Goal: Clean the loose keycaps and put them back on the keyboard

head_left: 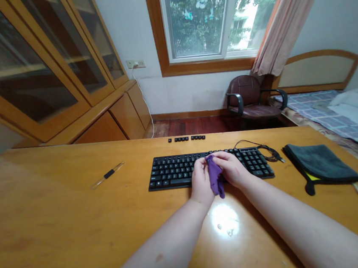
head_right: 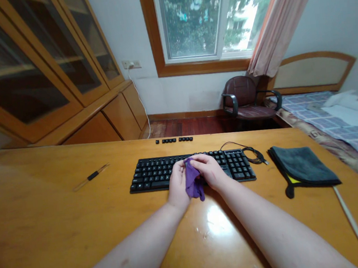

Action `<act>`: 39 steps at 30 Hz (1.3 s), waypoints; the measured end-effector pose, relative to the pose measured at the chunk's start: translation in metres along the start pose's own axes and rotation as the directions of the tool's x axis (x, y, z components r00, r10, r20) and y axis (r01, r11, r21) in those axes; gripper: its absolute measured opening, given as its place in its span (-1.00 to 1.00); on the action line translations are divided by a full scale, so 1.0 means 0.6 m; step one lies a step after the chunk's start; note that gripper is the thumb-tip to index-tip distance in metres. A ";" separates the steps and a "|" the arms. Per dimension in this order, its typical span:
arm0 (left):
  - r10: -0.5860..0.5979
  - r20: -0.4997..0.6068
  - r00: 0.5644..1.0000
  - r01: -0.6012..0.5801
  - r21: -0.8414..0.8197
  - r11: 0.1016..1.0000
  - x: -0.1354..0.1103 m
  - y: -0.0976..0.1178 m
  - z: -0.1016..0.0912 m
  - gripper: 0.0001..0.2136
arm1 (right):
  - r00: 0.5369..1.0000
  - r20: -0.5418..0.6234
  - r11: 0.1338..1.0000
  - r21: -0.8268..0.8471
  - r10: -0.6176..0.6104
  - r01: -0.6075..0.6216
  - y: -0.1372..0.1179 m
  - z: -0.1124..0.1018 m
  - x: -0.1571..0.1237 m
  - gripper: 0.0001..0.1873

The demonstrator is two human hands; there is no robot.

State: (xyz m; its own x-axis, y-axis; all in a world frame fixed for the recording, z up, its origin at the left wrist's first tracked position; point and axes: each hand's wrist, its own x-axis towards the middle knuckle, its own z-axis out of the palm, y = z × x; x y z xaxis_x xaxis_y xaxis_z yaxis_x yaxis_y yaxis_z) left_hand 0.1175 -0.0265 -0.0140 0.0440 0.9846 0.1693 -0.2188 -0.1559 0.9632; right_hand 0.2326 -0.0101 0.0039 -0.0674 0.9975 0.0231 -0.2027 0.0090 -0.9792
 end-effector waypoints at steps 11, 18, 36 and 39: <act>0.092 0.084 0.992 -0.117 0.357 0.927 -0.007 0.001 -0.013 -0.69 | 0.994 0.054 0.996 0.010 0.090 -0.091 -0.011 0.000 0.003 -0.77; 0.084 0.049 0.995 -0.097 0.432 0.896 -0.008 0.014 -0.014 -0.78 | 0.998 0.051 0.990 -0.138 0.031 -0.024 -0.019 0.004 0.000 -0.75; 0.023 -0.097 0.995 -0.007 0.164 0.986 0.000 0.013 -0.005 -0.84 | 0.942 -0.170 0.905 -0.369 -0.290 0.212 -0.009 -0.022 0.017 -0.84; 0.013 -0.112 0.994 0.005 0.153 0.988 -0.001 0.011 -0.005 -0.82 | 0.913 -0.008 0.776 -0.529 -0.409 0.343 -0.019 -0.020 0.008 -0.81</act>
State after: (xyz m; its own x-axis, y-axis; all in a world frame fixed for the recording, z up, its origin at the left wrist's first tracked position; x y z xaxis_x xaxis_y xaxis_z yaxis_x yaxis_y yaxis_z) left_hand 0.1128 -0.0280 -0.0083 -0.0684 0.9852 0.1571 -0.0665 -0.1616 0.9846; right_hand 0.2466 -0.0047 0.0124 0.0294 0.9073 0.4194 0.3368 0.3860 -0.8588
